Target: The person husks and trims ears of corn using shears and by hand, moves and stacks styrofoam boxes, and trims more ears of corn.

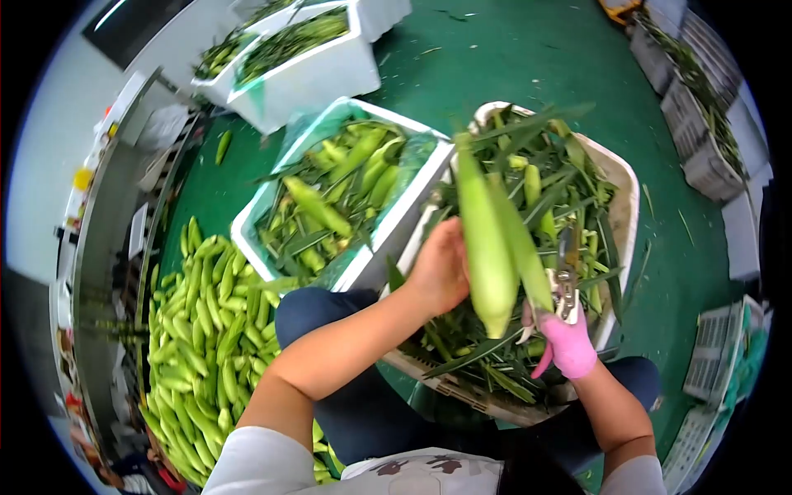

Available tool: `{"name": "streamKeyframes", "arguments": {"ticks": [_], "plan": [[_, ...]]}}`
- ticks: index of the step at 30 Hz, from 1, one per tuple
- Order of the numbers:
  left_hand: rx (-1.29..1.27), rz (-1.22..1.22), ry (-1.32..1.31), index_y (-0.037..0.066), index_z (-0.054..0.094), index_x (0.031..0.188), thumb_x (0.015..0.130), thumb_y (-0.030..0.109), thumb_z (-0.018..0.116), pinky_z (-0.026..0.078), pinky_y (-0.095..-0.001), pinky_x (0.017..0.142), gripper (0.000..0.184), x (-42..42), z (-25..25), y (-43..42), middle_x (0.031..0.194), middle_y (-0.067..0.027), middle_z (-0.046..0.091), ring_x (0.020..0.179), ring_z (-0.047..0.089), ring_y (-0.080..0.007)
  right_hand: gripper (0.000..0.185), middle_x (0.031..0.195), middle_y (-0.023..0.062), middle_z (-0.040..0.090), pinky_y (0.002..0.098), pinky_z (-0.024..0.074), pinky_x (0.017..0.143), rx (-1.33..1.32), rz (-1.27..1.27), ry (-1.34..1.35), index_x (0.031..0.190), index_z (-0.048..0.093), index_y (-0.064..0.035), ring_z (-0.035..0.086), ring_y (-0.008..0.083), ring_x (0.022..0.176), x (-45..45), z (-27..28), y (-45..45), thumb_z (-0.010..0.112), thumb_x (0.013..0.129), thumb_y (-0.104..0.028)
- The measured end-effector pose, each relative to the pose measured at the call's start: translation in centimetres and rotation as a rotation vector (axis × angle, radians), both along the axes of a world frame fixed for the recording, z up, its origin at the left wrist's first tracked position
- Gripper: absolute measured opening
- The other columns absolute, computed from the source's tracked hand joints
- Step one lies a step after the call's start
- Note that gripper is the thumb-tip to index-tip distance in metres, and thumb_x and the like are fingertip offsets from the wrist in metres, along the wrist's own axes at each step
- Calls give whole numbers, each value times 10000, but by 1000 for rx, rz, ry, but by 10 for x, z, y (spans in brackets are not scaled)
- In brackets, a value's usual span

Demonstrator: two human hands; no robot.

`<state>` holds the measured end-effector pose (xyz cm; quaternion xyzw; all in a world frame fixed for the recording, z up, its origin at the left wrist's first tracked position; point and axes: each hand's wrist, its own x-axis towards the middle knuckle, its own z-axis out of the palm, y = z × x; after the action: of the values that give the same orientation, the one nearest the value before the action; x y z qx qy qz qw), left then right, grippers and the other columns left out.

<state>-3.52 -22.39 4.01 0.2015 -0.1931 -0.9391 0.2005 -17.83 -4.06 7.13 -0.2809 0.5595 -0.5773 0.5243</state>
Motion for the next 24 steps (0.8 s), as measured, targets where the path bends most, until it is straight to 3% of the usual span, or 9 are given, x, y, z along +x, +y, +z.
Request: {"name": "streamKeyframes", "arguments": {"ticks": [6,8,9,10,12,16,19,22,24], "plan": [[9,-84,-57,112,452,1399,950,651,395,494,-527,957,704,-7,13,-1,1389,-187,527,1240,546,-342,490,1018,54,579,256,473,750,-54,-378,193,1256,508,-20,542,121,864,-59,2,4,588,785,-128],[-73,-37,-103,103,472,1359,922,627,454,499,-507,956,682,-6,18,-1,1363,-164,540,1191,570,-329,495,1028,64,584,287,495,763,-17,-417,551,1267,511,-13,542,126,836,-95,-2,5,584,793,-134],[-87,42,-124,95,477,1344,935,611,457,504,-494,947,659,-5,12,-5,1337,-156,557,1178,577,-317,533,1050,132,620,339,514,794,154,-430,594,1288,497,8,604,200,833,-104,6,7,598,786,-141],[-98,123,-145,87,482,1330,948,596,460,508,-482,939,637,-3,4,-9,1310,-148,574,1164,583,-306,565,1075,222,641,390,515,839,97,-498,1111,1290,487,19,661,322,885,-125,-23,8,627,773,-161],[-265,268,-244,73,489,1297,966,541,496,523,-448,908,573,-3,1,-18,1261,-143,599,1120,605,-279,585,1098,277,636,427,501,880,384,-477,1132,1280,485,24,648,414,977,-135,-18,5,652,760,-185],[-702,242,-323,54,494,1254,979,408,588,539,-380,851,458,10,15,-27,1158,-134,639,1033,642,-229,479,1051,225,659,431,509,874,515,-281,1268,1151,568,4,647,410,965,-128,-1,6,700,721,-159],[-1061,148,-551,22,493,1289,932,295,685,510,-312,849,489,15,30,-14,1094,-84,639,981,625,-164,484,1101,206,630,428,499,915,32,-183,1201,1151,556,-15,619,387,1029,-84,23,1,693,696,-111],[-1272,86,-630,-18,502,1346,869,188,762,471,-289,910,581,11,36,8,1162,-86,624,1028,592,-145,733,1190,225,586,411,473,965,127,218,616,1364,432,3,601,364,1082,-59,34,4,704,716,-206],[-1473,22,-700,-24,498,1357,846,166,784,470,-297,928,615,9,35,16,1180,-97,624,1058,591,-157,751,1194,223,571,399,473,960,151,239,550,1375,423,0,592,348,1070,-50,19,0,729,729,-232]]}}
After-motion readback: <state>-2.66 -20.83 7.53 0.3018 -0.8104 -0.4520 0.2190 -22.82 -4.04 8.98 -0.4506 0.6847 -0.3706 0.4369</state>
